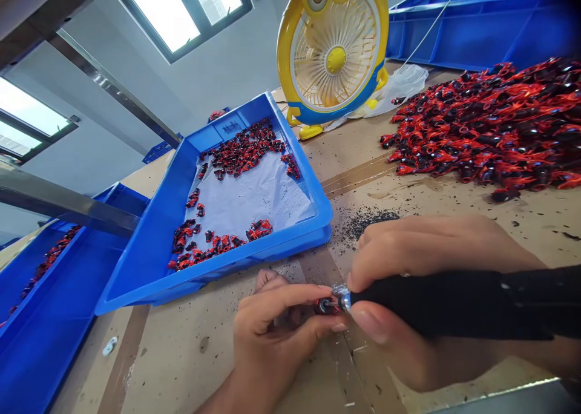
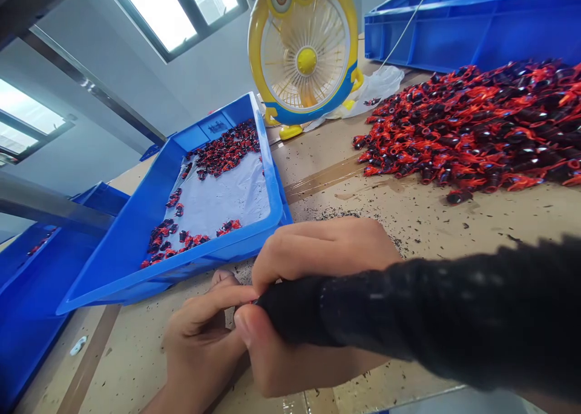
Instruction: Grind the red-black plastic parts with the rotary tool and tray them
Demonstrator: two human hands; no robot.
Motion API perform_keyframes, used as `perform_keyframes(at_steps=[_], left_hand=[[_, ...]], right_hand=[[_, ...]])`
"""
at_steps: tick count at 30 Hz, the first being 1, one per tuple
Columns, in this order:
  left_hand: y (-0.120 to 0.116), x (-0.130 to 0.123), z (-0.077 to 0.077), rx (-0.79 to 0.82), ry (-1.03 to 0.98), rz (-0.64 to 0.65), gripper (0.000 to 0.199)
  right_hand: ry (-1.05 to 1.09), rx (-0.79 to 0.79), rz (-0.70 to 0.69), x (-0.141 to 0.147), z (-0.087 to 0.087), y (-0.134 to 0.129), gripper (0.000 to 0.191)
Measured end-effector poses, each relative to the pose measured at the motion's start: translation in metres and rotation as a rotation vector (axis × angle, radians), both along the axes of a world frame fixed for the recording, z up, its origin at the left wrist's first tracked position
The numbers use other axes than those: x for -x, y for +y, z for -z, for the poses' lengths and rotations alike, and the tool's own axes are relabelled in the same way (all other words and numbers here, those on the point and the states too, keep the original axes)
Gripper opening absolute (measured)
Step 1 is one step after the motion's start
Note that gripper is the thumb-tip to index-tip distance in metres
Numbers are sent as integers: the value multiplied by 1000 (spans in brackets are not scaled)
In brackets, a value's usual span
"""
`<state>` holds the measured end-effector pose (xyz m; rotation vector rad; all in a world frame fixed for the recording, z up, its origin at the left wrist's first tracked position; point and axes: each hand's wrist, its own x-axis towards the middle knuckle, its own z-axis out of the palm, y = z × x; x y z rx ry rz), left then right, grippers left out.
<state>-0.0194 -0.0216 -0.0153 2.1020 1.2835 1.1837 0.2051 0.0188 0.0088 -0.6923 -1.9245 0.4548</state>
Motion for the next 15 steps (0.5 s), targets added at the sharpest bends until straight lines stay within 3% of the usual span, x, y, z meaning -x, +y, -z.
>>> perform_keyframes(at_steps=[5,11,15], left_hand=[[2,-1,0,-4,-17,-3,16],[0,3,5,50,-31,0,17],[0,4,6,44,-27,2,17]], right_hand=[[-29,29,3,-7,-5,-1,6],[175,142,43,1,-6,-9,11],[196,170,48,3,-6,-11,10]])
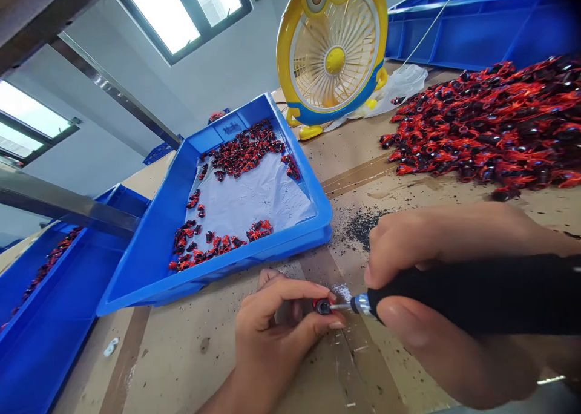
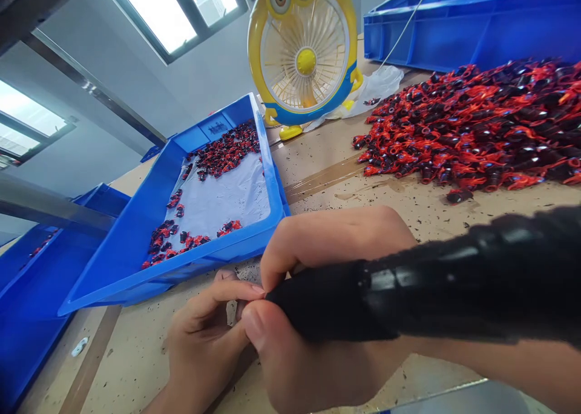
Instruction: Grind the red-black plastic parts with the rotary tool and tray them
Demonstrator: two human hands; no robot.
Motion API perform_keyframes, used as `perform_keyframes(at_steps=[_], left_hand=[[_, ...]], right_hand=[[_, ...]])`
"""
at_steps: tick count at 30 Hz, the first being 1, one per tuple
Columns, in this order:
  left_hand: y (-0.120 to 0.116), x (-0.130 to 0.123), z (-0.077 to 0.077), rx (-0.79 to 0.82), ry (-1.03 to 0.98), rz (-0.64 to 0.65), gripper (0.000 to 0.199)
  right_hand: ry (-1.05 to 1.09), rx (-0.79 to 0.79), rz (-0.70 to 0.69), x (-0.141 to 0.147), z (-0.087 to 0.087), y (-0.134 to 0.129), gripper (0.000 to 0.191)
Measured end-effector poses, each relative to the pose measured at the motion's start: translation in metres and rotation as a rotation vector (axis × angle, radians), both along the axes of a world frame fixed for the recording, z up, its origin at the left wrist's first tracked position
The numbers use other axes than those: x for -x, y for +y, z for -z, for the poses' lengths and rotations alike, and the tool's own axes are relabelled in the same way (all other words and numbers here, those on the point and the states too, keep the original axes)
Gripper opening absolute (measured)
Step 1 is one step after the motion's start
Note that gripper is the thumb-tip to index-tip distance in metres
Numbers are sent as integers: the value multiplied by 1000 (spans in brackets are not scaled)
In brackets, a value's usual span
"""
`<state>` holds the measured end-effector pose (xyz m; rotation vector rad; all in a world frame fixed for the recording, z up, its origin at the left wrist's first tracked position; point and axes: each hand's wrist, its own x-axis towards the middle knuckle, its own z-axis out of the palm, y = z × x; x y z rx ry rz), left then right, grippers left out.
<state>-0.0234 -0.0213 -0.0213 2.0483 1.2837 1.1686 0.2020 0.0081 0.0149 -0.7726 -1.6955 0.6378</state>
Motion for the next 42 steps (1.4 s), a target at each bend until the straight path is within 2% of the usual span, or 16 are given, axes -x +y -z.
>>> perform_keyframes(at_steps=[7,12,18,22,28,35,38,42], left_hand=[[1,-1,-2,-7,9,1,14],[2,-2,-3,-22,15,-22,12],[1,-2,-4,-1,16,-10,12],[0,-2,-4,26,29,-24,14],[0,-3,-4,1,12,-35,16],[-2,-4,-7,16,14,-60,17],[-2,-5,-8,17,20,-79,14],[-3,-4,-9,24,37,-110,15]], right_hand=[[11,-49,-37,1,3,3,9],[-123,-82,-24,-4,3,6,6],[-92,-52,99,11,13,5,10],[-107,-36,73,15,16,7,14],[-218,-37,32,7,9,7,12],[-155,-1,19,8,10,5,11],[-157,3,71,11,12,4,14],[-57,-26,106,17,16,3,16]])
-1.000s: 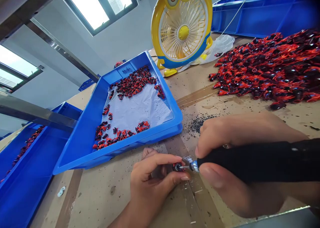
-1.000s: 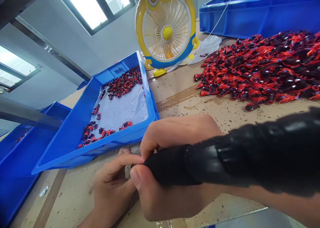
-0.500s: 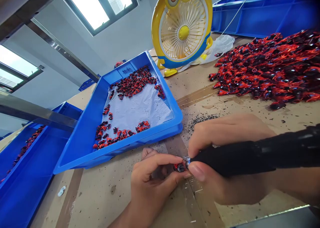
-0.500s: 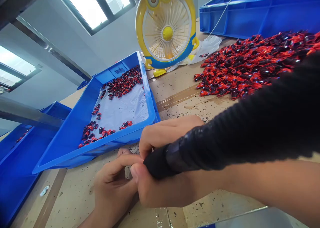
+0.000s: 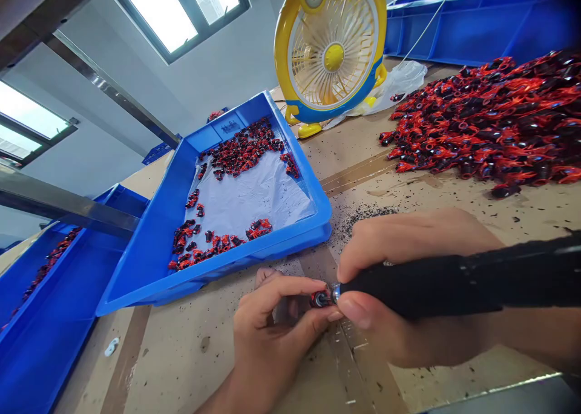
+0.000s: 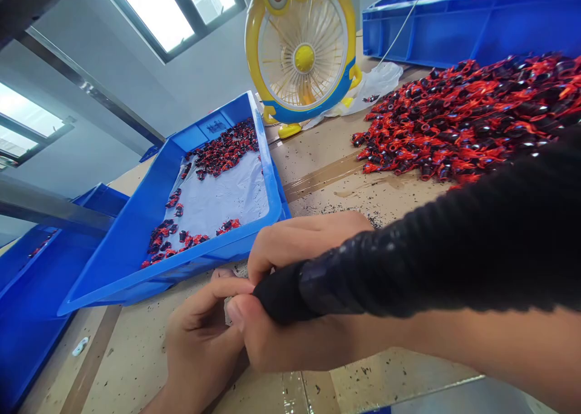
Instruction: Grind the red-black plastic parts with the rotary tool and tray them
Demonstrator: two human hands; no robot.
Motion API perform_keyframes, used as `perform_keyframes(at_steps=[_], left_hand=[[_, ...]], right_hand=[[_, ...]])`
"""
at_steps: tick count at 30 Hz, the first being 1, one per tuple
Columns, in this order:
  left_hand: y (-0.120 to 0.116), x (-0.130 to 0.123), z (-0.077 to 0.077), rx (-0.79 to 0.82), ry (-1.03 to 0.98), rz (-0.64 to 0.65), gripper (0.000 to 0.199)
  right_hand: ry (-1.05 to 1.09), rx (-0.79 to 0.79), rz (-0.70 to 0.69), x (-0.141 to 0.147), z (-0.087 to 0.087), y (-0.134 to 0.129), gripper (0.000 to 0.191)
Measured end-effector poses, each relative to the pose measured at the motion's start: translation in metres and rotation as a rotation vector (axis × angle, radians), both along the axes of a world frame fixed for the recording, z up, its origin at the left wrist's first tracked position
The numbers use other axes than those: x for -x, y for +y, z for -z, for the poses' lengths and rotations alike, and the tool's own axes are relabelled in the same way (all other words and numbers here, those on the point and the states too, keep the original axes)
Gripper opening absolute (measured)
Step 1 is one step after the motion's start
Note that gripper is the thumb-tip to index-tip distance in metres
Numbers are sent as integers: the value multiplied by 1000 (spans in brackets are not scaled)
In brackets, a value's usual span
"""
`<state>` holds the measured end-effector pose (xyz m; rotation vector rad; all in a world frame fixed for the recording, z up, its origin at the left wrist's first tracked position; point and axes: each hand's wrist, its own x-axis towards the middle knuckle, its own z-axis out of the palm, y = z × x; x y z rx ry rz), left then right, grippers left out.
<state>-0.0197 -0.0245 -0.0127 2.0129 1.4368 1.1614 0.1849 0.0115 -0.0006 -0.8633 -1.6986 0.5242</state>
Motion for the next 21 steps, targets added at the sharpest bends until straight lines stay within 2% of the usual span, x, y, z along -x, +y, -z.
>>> perform_keyframes(at_steps=[4,7,11,17,21], left_hand=[[-1,2,0,30,22,0,15],[0,1,-1,48,23,-24,12],[2,-2,-2,29,9,-18,10],[0,-2,-2,40,16,-22,15],[1,-1,0,48,16,-33,11]], right_hand=[[-57,-9,34,-4,-2,2,14],[-152,-36,-7,-12,-8,7,8],[-145,-34,-33,-14,-14,11,15],[-134,-9,16,-9,-7,8,15],[-84,-2,-30,-9,-4,7,14]])
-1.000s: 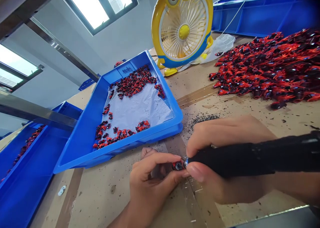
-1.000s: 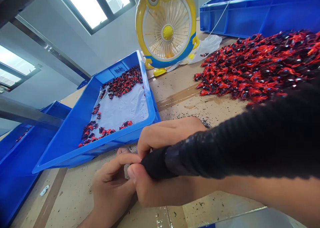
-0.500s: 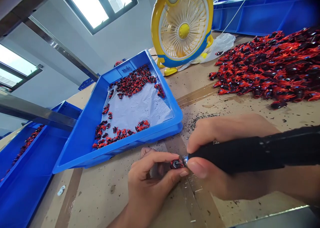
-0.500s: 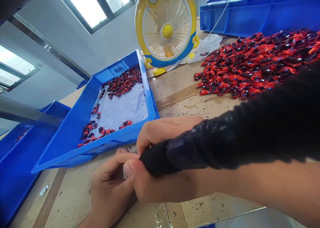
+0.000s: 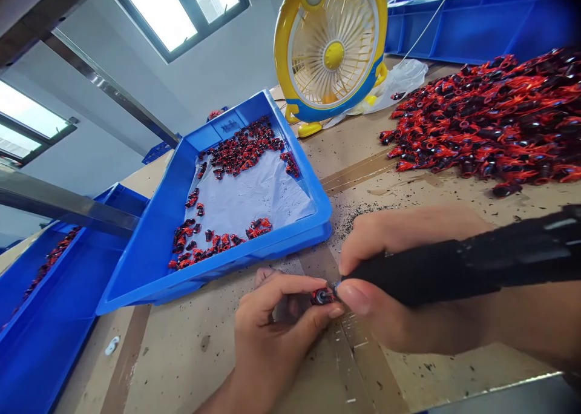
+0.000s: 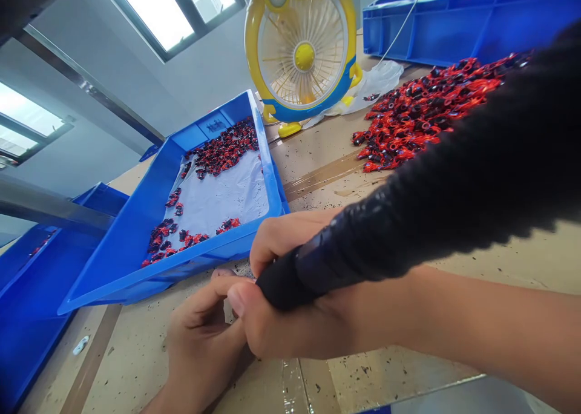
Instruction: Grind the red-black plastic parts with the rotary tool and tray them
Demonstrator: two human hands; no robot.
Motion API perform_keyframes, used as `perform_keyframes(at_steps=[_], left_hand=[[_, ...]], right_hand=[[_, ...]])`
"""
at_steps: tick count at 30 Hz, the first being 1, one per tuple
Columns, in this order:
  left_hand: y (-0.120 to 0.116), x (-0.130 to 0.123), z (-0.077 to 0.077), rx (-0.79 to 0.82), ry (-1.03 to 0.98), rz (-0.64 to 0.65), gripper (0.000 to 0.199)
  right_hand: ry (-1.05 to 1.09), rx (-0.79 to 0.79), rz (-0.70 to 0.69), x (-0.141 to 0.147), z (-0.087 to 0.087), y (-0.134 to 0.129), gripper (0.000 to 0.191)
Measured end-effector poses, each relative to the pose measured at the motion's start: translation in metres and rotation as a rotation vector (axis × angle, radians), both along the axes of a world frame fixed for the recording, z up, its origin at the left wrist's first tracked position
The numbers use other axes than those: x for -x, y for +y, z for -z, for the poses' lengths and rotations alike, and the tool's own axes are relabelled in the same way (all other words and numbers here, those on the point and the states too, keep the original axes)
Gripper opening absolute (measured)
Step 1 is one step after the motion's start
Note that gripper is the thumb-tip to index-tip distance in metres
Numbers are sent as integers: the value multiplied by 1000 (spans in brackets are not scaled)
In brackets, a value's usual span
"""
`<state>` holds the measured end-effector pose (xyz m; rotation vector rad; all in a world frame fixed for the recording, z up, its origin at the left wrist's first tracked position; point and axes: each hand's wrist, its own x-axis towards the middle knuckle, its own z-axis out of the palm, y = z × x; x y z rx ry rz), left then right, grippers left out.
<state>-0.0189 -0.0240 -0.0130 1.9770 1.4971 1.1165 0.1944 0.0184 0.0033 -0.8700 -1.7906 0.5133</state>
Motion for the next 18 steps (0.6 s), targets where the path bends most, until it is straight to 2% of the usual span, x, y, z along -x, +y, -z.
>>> perform_keyframes(at_steps=[4,10,15,18], left_hand=[[0,0,0,-36,15,-5,13],[-1,1,0,-38,-6,-4,18],[0,5,2,-48,8,19,22],[0,7,3,-50,-2,14,22]], right_hand=[[8,8,-5,1,0,1,16],[-46,12,78,2,-3,-1,14],[-134,-65,-54,-9,-5,4,12],[-151,-15,-50,-12,-4,4,14]])
